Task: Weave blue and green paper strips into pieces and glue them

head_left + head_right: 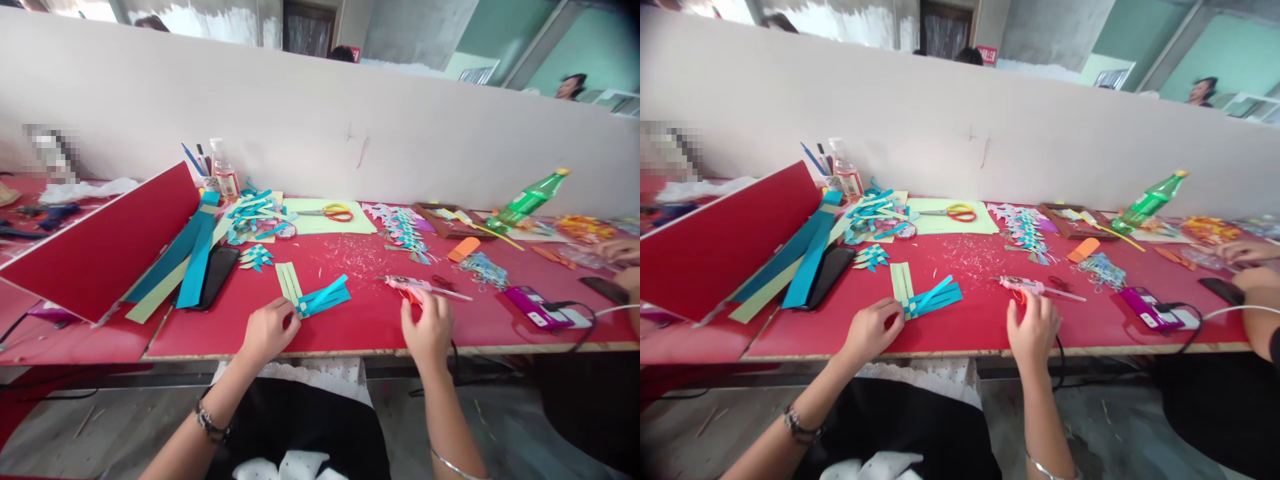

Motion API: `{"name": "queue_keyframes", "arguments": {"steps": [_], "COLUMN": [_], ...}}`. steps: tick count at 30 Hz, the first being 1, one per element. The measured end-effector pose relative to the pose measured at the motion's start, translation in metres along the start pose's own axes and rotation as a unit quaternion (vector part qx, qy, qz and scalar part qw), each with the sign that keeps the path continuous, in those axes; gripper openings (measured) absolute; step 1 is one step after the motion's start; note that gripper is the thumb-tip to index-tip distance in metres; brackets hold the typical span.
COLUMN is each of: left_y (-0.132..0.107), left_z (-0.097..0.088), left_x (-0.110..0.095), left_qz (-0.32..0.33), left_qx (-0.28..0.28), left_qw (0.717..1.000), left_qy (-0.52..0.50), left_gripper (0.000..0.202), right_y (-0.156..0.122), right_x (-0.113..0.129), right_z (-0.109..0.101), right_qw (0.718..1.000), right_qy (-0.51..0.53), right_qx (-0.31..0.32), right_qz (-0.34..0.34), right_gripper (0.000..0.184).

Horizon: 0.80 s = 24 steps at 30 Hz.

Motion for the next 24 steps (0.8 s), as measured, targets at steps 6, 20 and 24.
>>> {"name": "queue_keyframes", "arguments": {"steps": [6, 20, 24], "left_y": [-0.002, -0.008, -0.008], "left_z": [0.005, 0.006, 0.005], "left_x": [-0.005, -0.013, -0.014], "left_qz": [0.037, 0.092, 0.093], "left_qx": [-0.001, -0.009, -0.015], "left_qw": [0.998, 0.993, 0.993], "left_qy": [0.041, 0.071, 0.071], "left_gripper": [0.023, 0.026, 0.026], "right_y": [-0.043, -0.069, -0.07], "right_x": [0.114, 0.17, 0.167], "right_z": [0.01, 0.021, 0.023], "right_qw": [0.953, 0.927, 0.928], "right_qy": [0.187, 0.145, 0.143], "right_qx": [0.168, 0.235, 0.243], "right_qz": [-0.168, -0.253, -0.244], "right_gripper": [0.034, 0.038, 0.037]}}
Point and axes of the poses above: each hand's wrist, its own y-axis towards the middle knuckle, its own z-axis out of the palm, x = y × z, the point moved 10 cm from there along y, towards the middle knuckle, and after that the axes turned 14 degrees about -x, right-handed, at the moved point
